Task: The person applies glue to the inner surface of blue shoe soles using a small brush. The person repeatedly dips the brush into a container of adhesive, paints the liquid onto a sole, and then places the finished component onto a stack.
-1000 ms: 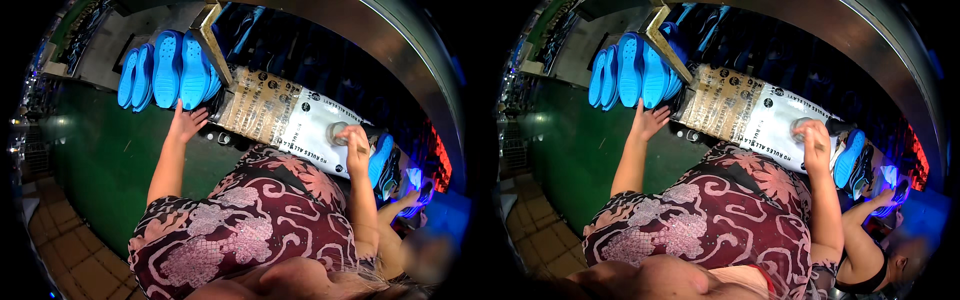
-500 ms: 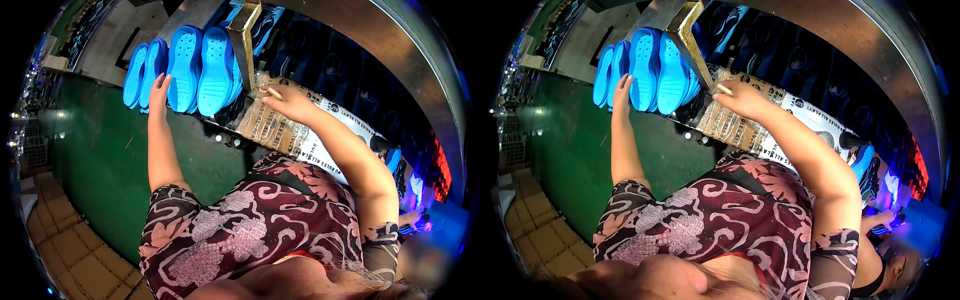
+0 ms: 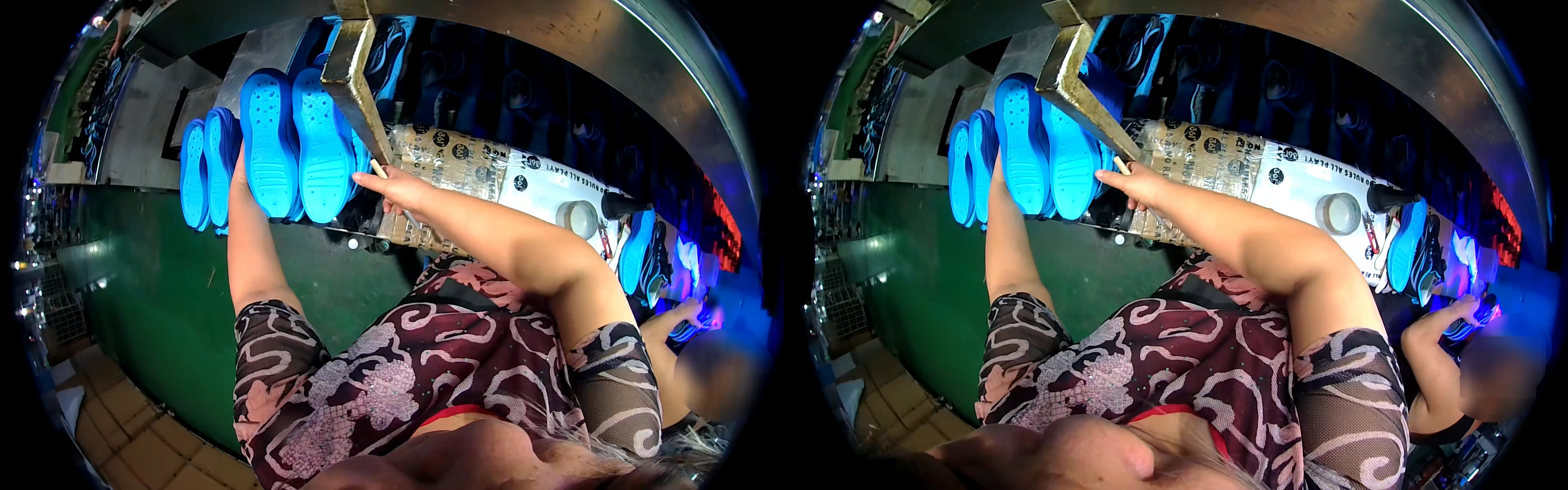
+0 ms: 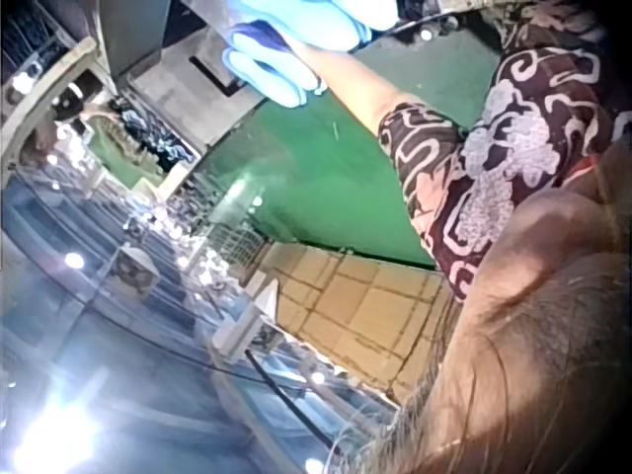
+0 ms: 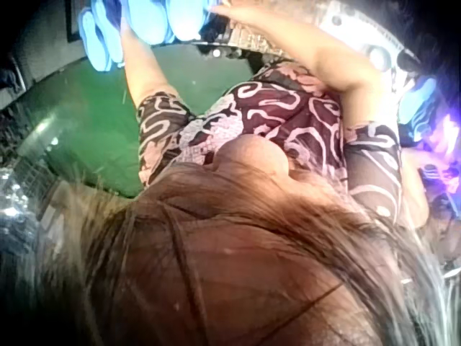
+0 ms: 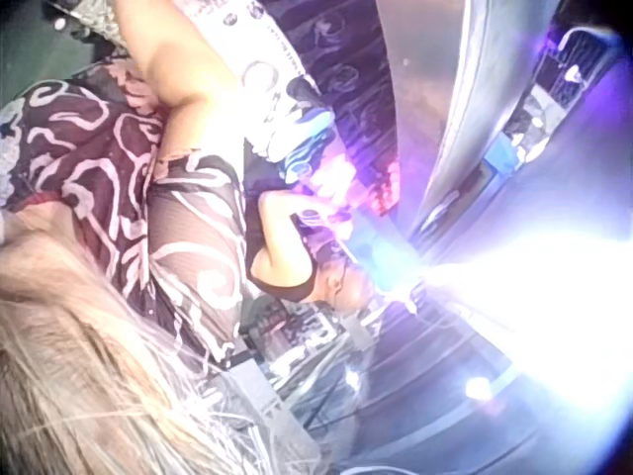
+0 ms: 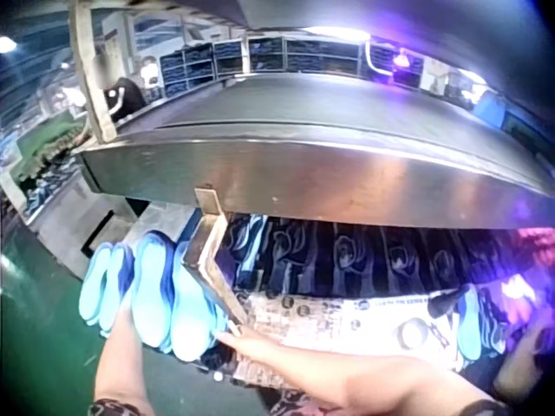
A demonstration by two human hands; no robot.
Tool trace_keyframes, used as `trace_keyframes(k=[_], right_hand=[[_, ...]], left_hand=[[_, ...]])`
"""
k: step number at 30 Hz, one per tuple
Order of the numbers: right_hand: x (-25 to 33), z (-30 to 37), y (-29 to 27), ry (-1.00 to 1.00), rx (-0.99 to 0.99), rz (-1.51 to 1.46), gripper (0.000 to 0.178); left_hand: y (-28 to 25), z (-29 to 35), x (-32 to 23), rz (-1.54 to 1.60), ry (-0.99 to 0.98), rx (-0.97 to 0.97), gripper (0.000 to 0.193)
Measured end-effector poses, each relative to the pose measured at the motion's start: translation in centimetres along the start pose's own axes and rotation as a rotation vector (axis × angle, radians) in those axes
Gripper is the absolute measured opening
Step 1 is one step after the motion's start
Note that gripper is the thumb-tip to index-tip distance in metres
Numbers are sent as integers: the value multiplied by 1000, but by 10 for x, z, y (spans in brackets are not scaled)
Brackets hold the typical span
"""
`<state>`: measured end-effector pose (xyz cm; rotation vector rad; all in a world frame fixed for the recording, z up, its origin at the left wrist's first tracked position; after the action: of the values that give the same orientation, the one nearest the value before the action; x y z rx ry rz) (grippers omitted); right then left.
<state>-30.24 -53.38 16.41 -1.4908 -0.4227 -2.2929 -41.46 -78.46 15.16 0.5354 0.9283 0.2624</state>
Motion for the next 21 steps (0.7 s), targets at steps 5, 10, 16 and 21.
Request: trace_keyframes(k=[5,10,16,21], right_hand=[[-1,0,2,-2,-136,-72,89],[0,0,1,-56,14,-137,75],[-16,30,-2,79,256,-156,47],[-26,80,-16,162,506,-82,49]], left_hand=[[15,2,-2,-99,-12,11,63],[32,38,10,33,51,-5,60],[52,131,95,384,208,-159,57],[50,180,172,326,153,-424,51]])
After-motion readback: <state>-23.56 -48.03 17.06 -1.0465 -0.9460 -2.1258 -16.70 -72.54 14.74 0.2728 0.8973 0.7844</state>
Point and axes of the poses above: each hand's wrist, its own z-axis away from the middle knuckle, its own y-axis out of the palm, x = y × z, the point moved 9 cm from there along -z, towards the middle knuckle, and after that the axes turned 13 degrees about -y, right-handed, at the moved point
